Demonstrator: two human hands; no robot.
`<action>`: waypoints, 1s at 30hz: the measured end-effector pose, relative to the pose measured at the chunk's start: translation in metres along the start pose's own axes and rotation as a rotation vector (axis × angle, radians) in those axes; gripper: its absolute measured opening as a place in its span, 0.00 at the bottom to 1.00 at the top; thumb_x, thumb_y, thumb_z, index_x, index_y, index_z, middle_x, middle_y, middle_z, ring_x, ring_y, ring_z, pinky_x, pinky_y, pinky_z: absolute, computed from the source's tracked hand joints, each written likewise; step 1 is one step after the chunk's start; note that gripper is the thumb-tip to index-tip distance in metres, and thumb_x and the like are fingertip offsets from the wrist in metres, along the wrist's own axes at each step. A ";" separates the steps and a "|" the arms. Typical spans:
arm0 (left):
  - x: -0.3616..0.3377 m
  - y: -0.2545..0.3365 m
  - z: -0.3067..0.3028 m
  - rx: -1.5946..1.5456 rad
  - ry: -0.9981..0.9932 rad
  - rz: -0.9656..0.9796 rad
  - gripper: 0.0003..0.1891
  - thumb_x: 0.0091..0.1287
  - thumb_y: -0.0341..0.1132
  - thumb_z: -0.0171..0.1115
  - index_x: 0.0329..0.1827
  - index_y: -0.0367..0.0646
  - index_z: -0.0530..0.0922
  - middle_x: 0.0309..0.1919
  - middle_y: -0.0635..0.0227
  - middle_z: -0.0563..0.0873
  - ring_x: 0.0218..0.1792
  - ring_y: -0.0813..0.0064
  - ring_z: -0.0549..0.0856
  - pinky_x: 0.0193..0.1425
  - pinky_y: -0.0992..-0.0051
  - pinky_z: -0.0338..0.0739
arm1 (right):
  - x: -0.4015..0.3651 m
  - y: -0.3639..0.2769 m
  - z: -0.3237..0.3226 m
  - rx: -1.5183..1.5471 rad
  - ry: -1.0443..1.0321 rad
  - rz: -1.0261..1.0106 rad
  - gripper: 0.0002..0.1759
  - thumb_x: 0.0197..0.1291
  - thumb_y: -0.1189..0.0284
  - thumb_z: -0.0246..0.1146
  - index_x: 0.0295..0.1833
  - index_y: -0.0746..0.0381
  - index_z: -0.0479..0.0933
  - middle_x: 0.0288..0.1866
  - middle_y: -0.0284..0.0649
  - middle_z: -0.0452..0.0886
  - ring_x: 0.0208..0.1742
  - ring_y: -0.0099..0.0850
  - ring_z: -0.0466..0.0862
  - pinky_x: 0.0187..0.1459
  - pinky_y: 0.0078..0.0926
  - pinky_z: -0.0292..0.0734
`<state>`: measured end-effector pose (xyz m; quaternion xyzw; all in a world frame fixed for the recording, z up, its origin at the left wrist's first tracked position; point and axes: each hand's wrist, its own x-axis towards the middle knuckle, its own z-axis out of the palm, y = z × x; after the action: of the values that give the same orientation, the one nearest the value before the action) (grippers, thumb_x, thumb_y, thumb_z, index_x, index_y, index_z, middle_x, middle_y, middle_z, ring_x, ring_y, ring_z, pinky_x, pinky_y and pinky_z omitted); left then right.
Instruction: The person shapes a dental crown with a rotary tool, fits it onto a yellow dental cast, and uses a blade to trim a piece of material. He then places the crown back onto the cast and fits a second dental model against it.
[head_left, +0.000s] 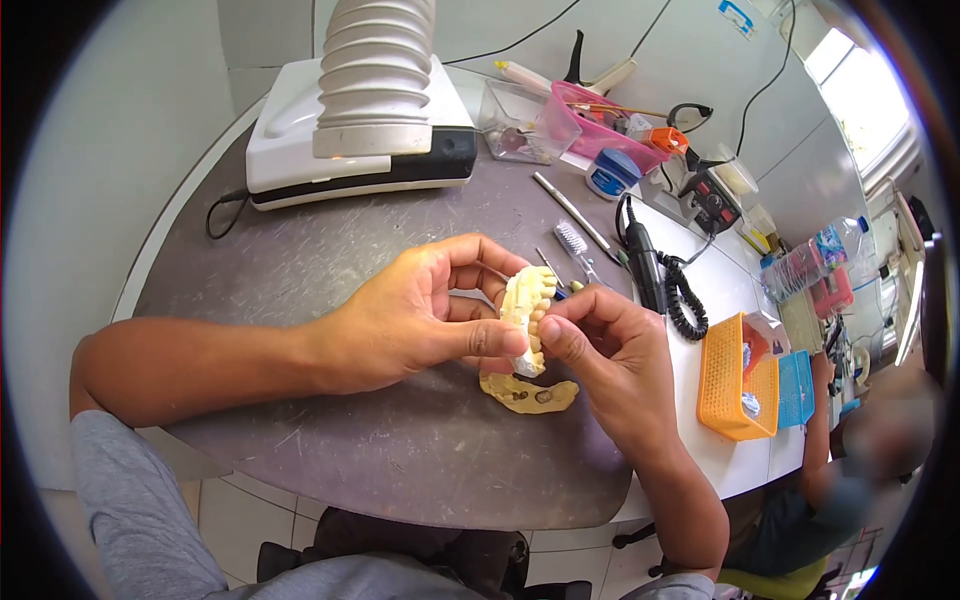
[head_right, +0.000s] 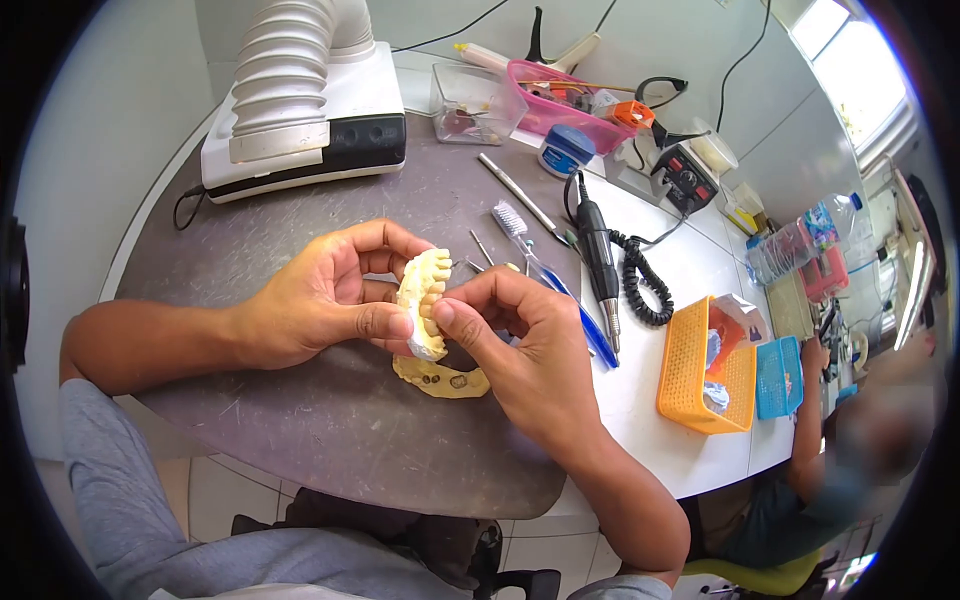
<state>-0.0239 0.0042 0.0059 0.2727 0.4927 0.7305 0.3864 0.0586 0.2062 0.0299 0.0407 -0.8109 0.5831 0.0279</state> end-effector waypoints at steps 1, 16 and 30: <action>0.000 0.000 0.001 0.009 -0.006 -0.002 0.28 0.67 0.29 0.70 0.66 0.36 0.65 0.55 0.62 0.77 0.57 0.71 0.82 0.59 0.71 0.85 | 0.000 0.001 0.000 -0.013 0.003 0.008 0.12 0.68 0.68 0.68 0.41 0.68 0.82 0.32 0.34 0.86 0.33 0.16 0.82 0.38 0.17 0.76; -0.002 0.002 0.004 -0.024 0.012 0.034 0.33 0.68 0.25 0.67 0.74 0.41 0.61 0.55 0.64 0.75 0.58 0.73 0.81 0.65 0.71 0.80 | 0.004 0.005 -0.002 0.053 0.155 -0.027 0.12 0.72 0.68 0.63 0.47 0.68 0.81 0.33 0.32 0.83 0.35 0.18 0.81 0.39 0.18 0.76; -0.001 -0.003 0.004 0.057 0.160 0.086 0.31 0.68 0.28 0.68 0.70 0.39 0.62 0.54 0.62 0.77 0.56 0.73 0.81 0.64 0.71 0.82 | 0.008 0.006 -0.013 -0.085 0.135 0.032 0.14 0.73 0.66 0.62 0.45 0.68 0.82 0.32 0.32 0.83 0.32 0.17 0.79 0.35 0.16 0.74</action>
<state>-0.0189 0.0061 0.0049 0.2453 0.5306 0.7513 0.3063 0.0503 0.2199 0.0290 -0.0130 -0.8317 0.5500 0.0750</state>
